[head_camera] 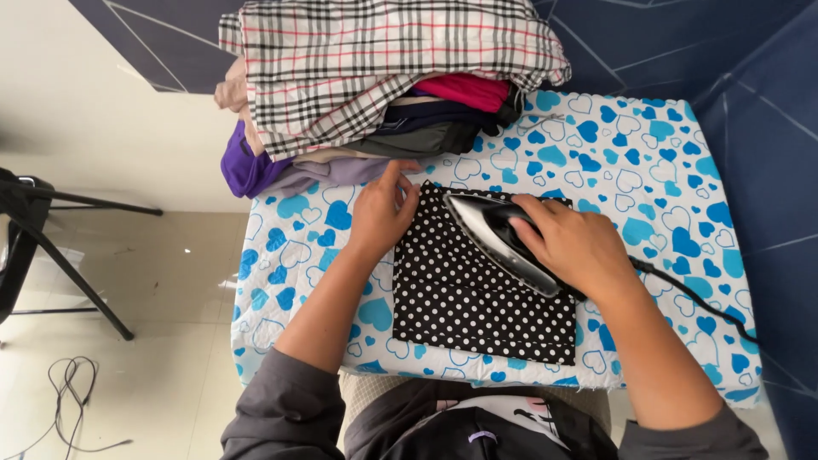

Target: The person is ironing a black and white polka dot skirt and a plaid skirt on an ironing board.

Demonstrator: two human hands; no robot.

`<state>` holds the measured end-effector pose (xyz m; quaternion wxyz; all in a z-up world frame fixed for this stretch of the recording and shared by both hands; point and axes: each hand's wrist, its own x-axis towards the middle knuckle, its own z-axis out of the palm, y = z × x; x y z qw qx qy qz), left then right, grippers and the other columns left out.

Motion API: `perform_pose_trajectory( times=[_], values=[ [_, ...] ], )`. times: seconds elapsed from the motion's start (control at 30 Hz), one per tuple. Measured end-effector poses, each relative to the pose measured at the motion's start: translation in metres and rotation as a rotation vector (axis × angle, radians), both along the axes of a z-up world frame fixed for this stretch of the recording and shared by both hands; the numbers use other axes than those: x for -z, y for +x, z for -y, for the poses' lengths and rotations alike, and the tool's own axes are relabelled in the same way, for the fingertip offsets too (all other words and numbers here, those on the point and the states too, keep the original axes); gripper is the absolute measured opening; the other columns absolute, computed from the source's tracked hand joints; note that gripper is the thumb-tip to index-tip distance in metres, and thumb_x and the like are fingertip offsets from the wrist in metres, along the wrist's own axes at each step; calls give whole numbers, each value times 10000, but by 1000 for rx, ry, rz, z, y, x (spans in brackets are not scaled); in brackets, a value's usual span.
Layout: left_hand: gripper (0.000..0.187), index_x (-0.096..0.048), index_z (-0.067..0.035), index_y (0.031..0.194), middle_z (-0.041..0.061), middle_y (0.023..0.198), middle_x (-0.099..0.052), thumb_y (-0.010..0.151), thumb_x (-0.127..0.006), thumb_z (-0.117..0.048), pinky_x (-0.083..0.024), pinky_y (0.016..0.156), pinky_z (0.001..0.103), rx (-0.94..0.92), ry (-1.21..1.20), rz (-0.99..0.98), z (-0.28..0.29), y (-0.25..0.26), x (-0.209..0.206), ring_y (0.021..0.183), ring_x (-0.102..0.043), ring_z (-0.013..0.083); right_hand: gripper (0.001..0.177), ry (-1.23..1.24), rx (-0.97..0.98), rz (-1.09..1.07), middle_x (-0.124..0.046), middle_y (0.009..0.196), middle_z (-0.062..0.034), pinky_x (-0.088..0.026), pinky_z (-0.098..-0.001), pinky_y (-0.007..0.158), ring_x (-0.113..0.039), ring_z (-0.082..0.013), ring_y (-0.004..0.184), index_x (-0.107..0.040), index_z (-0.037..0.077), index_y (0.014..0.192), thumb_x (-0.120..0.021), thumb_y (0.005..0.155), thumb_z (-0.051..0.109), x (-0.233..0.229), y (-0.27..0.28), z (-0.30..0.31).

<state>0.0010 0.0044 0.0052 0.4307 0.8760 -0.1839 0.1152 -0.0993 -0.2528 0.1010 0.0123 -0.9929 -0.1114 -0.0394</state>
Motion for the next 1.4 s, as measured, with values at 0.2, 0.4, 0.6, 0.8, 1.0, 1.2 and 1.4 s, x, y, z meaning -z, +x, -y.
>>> perform_pose_trajectory(
  times=[0.2, 0.4, 0.6, 0.8, 1.0, 1.2, 1.4],
  values=[
    [233, -623, -208, 1175, 18, 756, -668, 945, -643, -182, -530, 753, 455, -94, -98, 50, -12, 7, 1, 720, -645, 297, 345, -65, -131, 207, -742, 905, -140, -610, -497, 591, -744, -410, 661, -629, 276, 1311, -413, 1086, 424, 23, 35, -13],
    [86, -755, -202, 965, 1, 741, -641, 935, -760, -282, -521, 722, 331, 224, -228, 114, -11, 10, 1, 693, -632, 200, 367, -77, -162, 298, -725, 900, -166, -592, -504, 534, -729, -421, 606, -645, 260, 1320, -397, 1111, 431, 27, 48, -20],
    [159, -810, -109, 1012, 57, 741, -685, 907, -801, -228, -501, 765, 338, 378, -113, 34, -4, -3, -12, 698, -649, 228, 343, -200, -95, 277, -728, 913, -123, -596, -469, 546, -749, -379, 627, -643, 282, 1357, -422, 1128, 410, 36, 35, 14],
    [272, -760, -102, 1127, -14, 784, -672, 945, -786, -302, -493, 728, 320, 436, 86, 65, -11, 6, -2, 676, -617, 128, 391, -443, 36, 119, -740, 833, -39, -591, -291, 283, -696, -200, 430, -574, 229, 1442, -372, 1190, 450, 6, 8, 46],
    [348, -718, -135, 1290, -27, 871, -615, 1035, -616, -351, -346, 880, 411, 413, 233, -16, -12, 6, 4, 806, -599, 192, 371, -288, 132, -46, -719, 725, 41, -473, -331, 441, -698, -230, 558, -625, 352, 1431, -456, 1165, 550, 5, -9, 104],
    [289, -714, -131, 1273, 15, 910, -648, 1070, -532, -225, -339, 870, 417, 427, 187, -14, -13, 7, 3, 853, -614, 221, 387, -153, 87, -162, -716, 738, 87, -527, -314, 567, -705, -162, 626, -667, 323, 1163, -483, 1023, 634, -8, -51, 97],
    [295, -715, -139, 1269, 19, 945, -684, 1047, -548, -239, -347, 881, 427, 421, 188, -42, -10, 9, 4, 910, -637, 222, 368, -91, -394, 75, -683, 804, 94, -408, -280, 369, -613, -109, 547, -658, 173, 1048, -640, 978, 534, 11, -72, 43]
  ],
)
